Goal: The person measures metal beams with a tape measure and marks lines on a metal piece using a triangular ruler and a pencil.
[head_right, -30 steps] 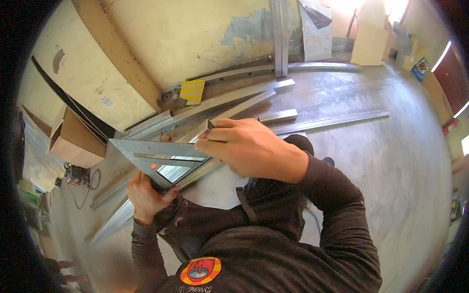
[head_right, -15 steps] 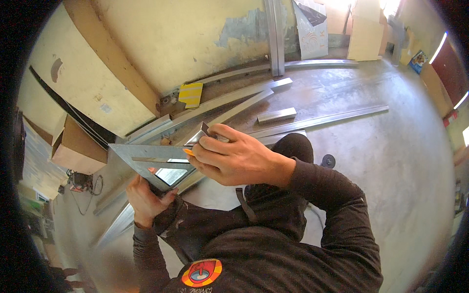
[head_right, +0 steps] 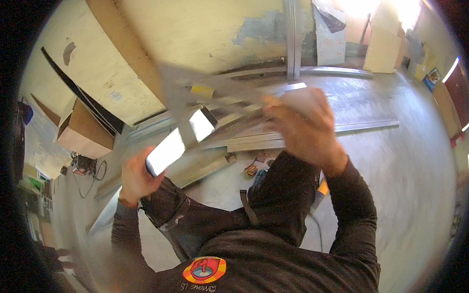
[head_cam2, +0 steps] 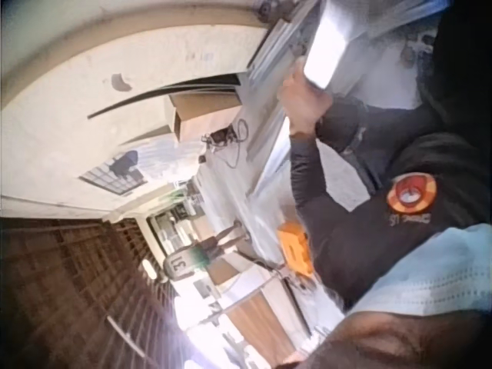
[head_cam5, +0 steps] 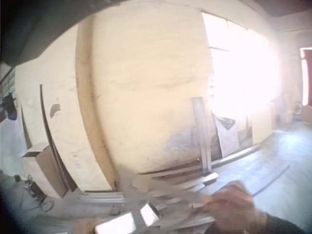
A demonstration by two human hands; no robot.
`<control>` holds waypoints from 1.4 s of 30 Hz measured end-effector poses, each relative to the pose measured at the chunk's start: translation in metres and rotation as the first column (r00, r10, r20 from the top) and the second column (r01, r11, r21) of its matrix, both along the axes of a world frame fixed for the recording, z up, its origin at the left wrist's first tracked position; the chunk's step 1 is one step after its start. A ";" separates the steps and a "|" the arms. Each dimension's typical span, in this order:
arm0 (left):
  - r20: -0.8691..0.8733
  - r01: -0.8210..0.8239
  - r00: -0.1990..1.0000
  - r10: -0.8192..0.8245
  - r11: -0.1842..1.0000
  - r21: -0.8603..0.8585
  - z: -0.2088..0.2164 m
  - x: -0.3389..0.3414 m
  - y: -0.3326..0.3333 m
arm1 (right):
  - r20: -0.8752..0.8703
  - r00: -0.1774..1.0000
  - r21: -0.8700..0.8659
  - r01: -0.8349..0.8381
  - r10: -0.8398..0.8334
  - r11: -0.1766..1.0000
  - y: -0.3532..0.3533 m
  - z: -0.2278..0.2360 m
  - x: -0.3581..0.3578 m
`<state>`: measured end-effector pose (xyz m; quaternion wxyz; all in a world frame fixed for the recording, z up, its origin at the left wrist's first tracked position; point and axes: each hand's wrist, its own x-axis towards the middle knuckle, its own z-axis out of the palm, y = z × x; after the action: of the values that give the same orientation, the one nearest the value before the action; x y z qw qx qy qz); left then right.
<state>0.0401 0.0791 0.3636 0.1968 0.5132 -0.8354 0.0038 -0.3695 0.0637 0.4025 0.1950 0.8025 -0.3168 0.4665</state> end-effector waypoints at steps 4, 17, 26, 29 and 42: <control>0.022 -0.039 0.999 0.040 0.998 -0.050 0.000 0.018 -0.044 | 0.066 0.984 0.112 0.155 -0.163 0.982 -0.024 -0.020 -0.051; 0.035 0.004 0.999 -0.021 0.908 0.419 -0.114 0.006 -0.132 | -0.023 0.787 0.659 0.476 -0.617 0.583 -0.039 -0.287 -0.146; 0.107 -0.133 0.991 0.080 0.630 0.765 -0.222 0.034 -0.112 | -0.025 0.604 0.660 0.608 -0.797 0.440 0.033 -0.508 -0.135; -0.159 0.162 0.986 -0.051 0.527 0.834 -0.321 -0.052 -0.138 | -0.225 0.244 0.931 0.339 -0.943 -0.134 0.128 -0.608 -0.317; 0.077 -0.108 0.993 0.091 0.422 0.900 -0.340 0.041 -0.083 | -0.001 0.692 0.985 0.124 -0.722 0.118 0.018 -0.516 -0.058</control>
<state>0.0811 -0.0038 0.0238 -0.1154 0.5871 -0.6779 -0.4271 -0.4277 0.0813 -0.1136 -0.2779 0.4673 -0.7896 0.2846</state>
